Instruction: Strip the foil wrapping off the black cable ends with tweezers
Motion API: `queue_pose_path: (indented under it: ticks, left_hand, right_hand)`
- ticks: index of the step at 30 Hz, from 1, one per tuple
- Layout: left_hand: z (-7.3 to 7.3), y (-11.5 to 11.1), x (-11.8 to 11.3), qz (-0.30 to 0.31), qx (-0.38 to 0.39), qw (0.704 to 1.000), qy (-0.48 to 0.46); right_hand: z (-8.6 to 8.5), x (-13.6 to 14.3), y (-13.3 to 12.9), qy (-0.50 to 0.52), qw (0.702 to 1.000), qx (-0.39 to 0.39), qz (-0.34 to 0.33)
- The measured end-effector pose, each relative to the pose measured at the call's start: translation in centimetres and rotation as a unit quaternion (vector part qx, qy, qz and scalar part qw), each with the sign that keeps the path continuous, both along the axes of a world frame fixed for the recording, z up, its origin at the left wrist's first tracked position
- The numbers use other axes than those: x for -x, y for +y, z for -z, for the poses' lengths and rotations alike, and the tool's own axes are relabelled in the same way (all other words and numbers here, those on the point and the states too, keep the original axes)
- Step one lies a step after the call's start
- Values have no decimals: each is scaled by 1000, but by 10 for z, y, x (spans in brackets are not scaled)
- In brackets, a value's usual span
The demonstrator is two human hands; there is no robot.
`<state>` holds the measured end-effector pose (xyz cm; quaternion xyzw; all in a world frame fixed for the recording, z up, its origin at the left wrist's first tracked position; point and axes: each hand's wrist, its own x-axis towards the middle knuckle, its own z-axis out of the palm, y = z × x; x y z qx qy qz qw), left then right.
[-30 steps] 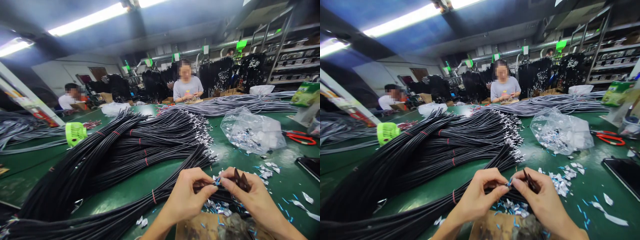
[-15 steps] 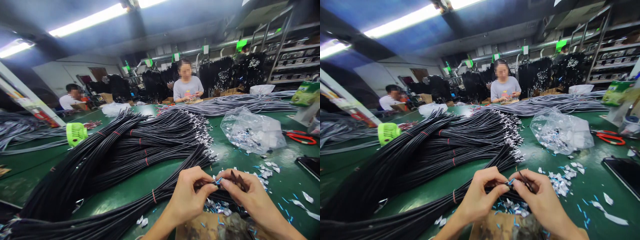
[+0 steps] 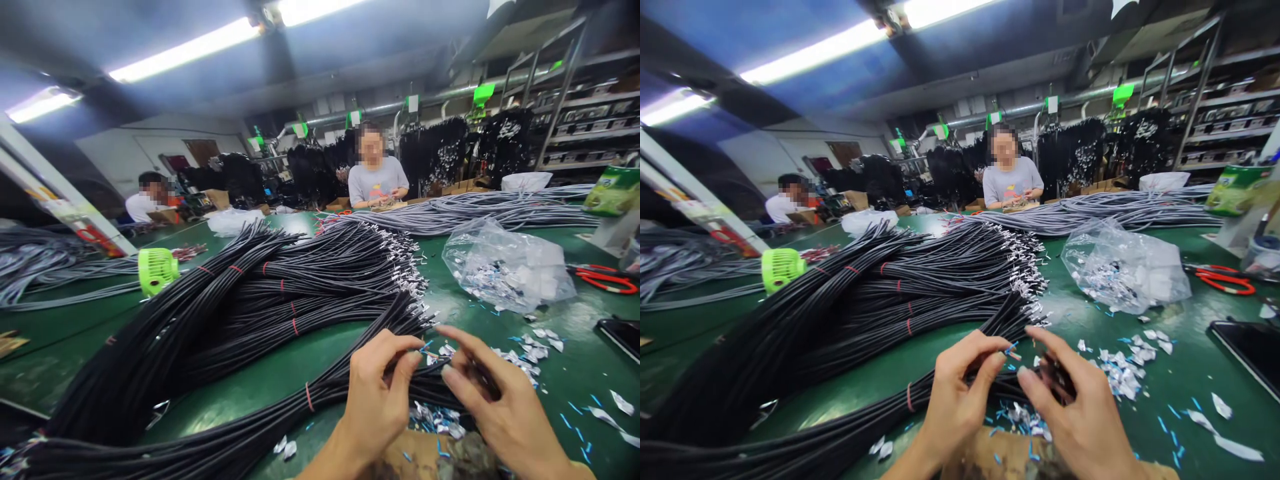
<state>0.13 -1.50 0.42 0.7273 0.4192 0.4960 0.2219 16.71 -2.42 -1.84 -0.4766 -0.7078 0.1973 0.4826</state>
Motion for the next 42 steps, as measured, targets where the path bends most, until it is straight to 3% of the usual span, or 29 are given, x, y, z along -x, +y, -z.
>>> queue_pose_path:
  ticks: [3,19,31,42]
  left_hand:
    - [-3,0,2,8,-21,1000,8]
    - [-1,-3,0,-12,-33,999,42]
    - [6,-3,-3,-41,-133,988,64]
    - [8,-3,-4,-55,-175,980,77]
  right_hand:
    - [-3,-3,5,-10,999,50,14]
    - [-1,-4,6,-43,998,34,-27]
    - [-4,-3,3,-7,997,78,-28]
    - [3,-4,3,-22,996,80,-21]
